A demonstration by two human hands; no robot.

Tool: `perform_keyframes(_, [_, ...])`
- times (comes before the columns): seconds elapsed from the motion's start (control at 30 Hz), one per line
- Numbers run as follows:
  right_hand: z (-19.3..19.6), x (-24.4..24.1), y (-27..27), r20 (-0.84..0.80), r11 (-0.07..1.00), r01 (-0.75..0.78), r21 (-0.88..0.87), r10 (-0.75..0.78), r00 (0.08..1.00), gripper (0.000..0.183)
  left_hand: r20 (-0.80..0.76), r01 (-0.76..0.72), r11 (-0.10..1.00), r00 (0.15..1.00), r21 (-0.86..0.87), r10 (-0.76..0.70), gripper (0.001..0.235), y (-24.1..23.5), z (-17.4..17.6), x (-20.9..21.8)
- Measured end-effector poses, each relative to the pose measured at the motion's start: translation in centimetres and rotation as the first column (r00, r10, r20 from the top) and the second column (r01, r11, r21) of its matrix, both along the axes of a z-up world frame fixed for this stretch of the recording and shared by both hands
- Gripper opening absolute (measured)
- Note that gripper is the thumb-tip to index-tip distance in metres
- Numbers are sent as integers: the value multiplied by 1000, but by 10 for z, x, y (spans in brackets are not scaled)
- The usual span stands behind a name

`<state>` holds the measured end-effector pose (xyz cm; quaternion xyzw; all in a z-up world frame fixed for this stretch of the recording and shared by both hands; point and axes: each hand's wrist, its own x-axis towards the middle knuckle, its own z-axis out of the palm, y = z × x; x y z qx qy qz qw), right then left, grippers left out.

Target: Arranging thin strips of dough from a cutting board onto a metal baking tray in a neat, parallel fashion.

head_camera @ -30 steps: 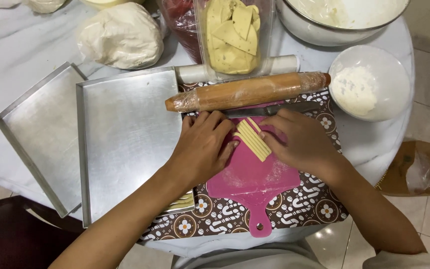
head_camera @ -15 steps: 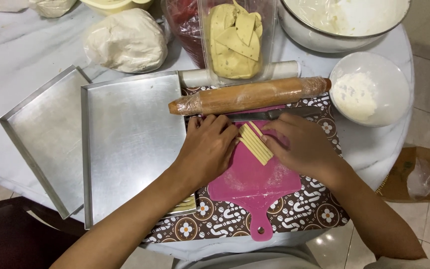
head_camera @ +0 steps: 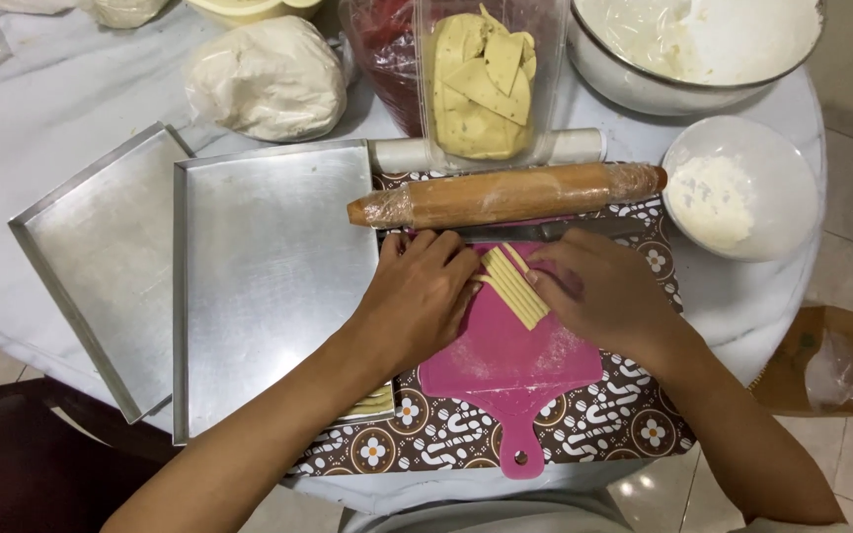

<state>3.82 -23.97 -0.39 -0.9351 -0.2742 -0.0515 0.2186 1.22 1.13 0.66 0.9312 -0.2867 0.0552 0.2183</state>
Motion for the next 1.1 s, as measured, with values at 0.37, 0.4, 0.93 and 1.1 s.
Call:
perform_keyframes(0.37, [4, -1, 2, -35, 999, 6, 42, -5, 999, 18, 111, 2, 1000, 994, 13, -3, 7, -5, -11, 1])
perform_keyframes(0.4, [7, -1, 3, -47, 999, 12, 47, -10, 999, 18, 131, -5, 1000, 991, 9, 4, 6, -5, -11, 0])
perform_keyframes(0.93, [6, 1, 3, -57, 1000, -6, 20, 7, 998, 16, 154, 37, 999, 987, 10, -39, 8, -3, -4, -4])
perform_keyframes(1.1, [3, 1, 3, -33, 1000, 12, 16, -12, 999, 19, 227, 20, 1000, 974, -9, -18, 6, -6, -15, -1])
